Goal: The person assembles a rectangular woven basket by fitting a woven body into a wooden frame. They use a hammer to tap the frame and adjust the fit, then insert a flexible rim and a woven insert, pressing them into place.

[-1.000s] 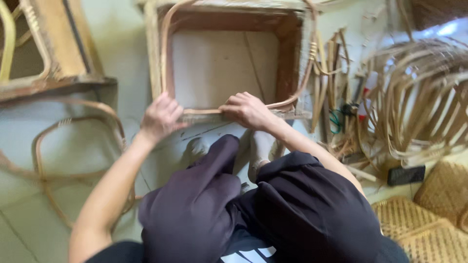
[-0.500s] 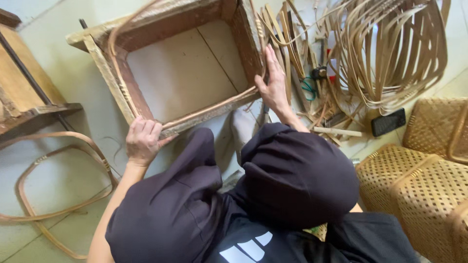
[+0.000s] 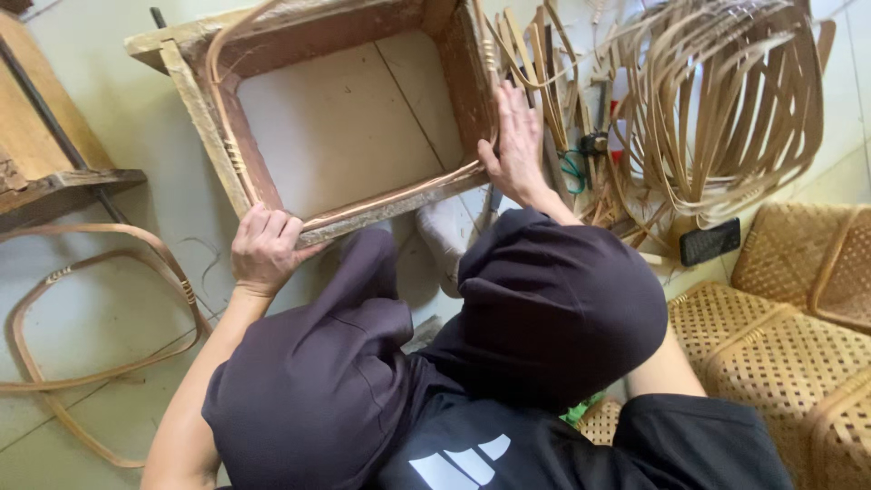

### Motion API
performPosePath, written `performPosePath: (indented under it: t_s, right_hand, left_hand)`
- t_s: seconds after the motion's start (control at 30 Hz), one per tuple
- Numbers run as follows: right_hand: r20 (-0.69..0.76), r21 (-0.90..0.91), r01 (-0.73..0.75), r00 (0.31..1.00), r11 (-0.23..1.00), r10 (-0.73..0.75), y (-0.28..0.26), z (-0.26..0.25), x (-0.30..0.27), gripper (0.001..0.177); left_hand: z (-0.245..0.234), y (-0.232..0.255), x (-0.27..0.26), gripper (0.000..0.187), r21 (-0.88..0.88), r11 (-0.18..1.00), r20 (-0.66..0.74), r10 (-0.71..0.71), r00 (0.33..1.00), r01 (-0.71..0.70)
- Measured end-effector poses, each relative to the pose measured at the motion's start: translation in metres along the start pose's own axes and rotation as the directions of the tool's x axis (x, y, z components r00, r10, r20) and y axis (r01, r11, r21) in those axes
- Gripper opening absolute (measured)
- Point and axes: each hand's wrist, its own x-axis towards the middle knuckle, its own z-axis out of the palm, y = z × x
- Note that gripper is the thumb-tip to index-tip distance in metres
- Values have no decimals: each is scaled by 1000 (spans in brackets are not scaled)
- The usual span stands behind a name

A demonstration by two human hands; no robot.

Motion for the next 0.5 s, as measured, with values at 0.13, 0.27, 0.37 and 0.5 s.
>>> performPosePath:
  t_s: [0.13, 0.27, 0.37, 0.5]
  right_hand:
    - [28, -95, -191, 981, 977, 194, 6, -19, 33, 51]
    - [-5, -16, -39, 999, 999, 39, 39, -21, 103, 39]
    - [130, -75, 16, 991, 997, -6, 56, -16, 144, 31]
    - [159, -166, 166, 977, 972, -139, 67, -8, 164, 21]
  left_hand:
    - [-1, 0, -1, 44, -16, 1000, -5, -4, 1000, 4]
    - [0, -1, -1, 42, 2, 1000, 45, -12, 999, 12]
    - [-1, 0, 0, 42, 13, 1000, 37, -11, 999, 10]
    - [-1, 1, 2, 44, -7, 1000, 44, -16, 999, 17]
